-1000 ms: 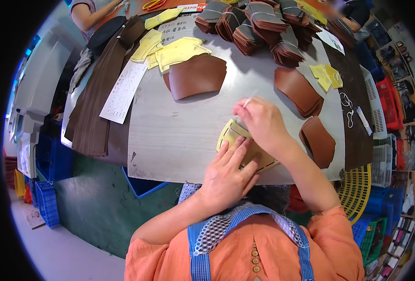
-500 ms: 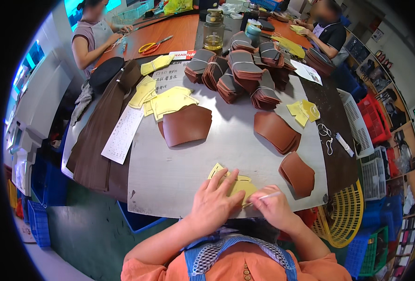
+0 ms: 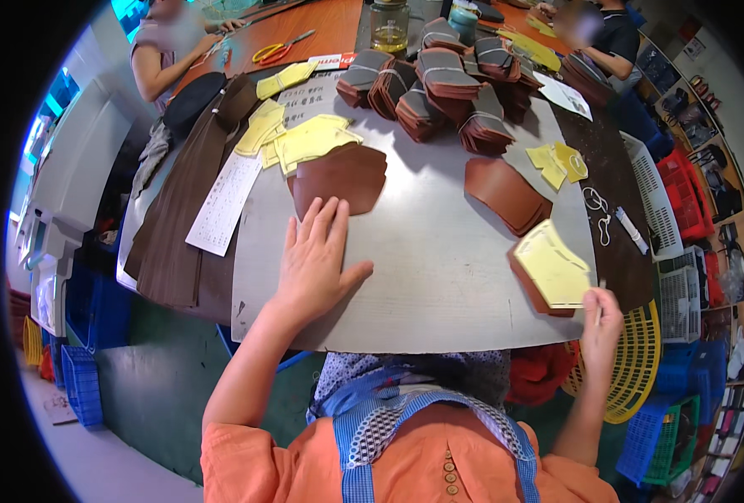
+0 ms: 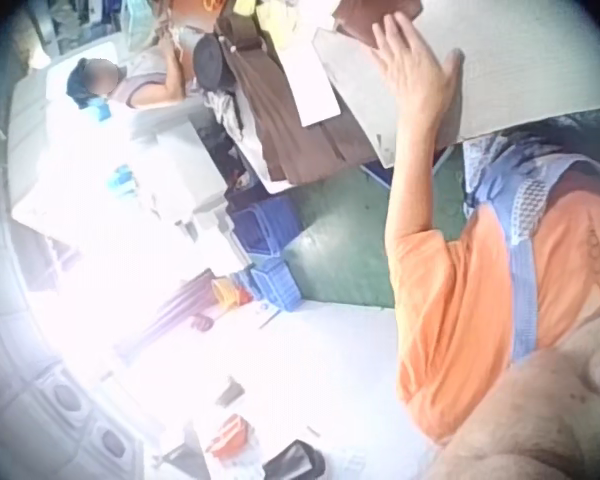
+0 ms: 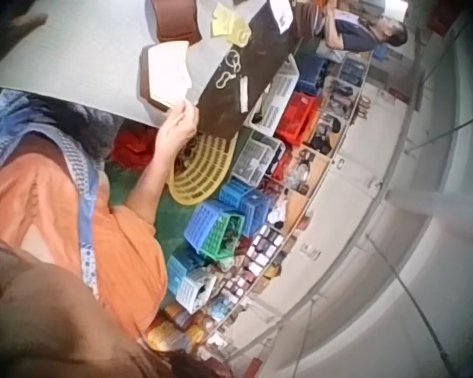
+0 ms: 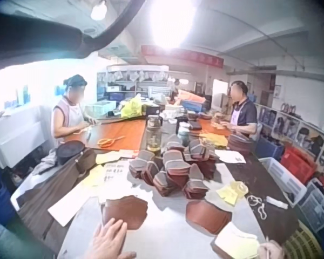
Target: Use a plastic stencil and a silver pen to mark tracing lines onto leather shoe components for later assembly.
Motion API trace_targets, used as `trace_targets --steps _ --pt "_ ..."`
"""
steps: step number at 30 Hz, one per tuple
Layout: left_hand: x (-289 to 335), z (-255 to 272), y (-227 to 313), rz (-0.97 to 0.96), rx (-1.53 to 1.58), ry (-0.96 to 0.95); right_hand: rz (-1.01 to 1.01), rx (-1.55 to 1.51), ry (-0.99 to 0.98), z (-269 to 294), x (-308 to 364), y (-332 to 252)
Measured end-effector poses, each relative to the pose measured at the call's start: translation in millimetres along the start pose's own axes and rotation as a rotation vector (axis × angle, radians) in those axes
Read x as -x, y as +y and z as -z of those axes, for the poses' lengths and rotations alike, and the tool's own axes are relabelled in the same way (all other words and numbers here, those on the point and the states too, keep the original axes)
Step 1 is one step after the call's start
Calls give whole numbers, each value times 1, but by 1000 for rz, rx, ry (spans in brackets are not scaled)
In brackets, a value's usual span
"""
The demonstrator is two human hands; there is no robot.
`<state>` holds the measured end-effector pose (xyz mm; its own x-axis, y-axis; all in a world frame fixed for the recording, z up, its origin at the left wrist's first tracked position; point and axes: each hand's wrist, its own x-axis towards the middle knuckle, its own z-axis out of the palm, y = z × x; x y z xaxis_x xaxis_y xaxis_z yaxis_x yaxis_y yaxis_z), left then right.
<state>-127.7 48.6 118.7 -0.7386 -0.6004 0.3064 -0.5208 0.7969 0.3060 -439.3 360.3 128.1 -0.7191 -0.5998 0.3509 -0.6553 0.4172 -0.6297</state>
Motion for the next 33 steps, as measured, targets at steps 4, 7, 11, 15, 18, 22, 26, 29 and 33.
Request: trace_targets --steps 4,7,11,15,18,22,26,29,33 --pt "29 10 34 -209 170 -267 -153 -173 -31 11 15 -12" --pt "51 4 60 -236 313 -258 -119 -363 -287 -28 23 -60" --pt "47 -18 81 -255 422 -35 -69 -368 -416 -79 30 -95" --pt "48 -28 89 -217 361 -88 236 -74 -378 -94 30 -97" --pt "49 -25 87 -193 339 -107 345 -61 -316 -89 18 -105" --pt "48 -24 84 -198 359 -103 -42 -489 -343 -93 -2 -111" --pt "49 -26 81 -200 366 -105 211 -579 -547 -135 -25 -139" --pt "50 -29 78 -216 349 -173 573 -392 -610 -172 -29 -156" --pt "46 -26 81 -245 357 -161 620 -147 -474 -186 -47 -159"
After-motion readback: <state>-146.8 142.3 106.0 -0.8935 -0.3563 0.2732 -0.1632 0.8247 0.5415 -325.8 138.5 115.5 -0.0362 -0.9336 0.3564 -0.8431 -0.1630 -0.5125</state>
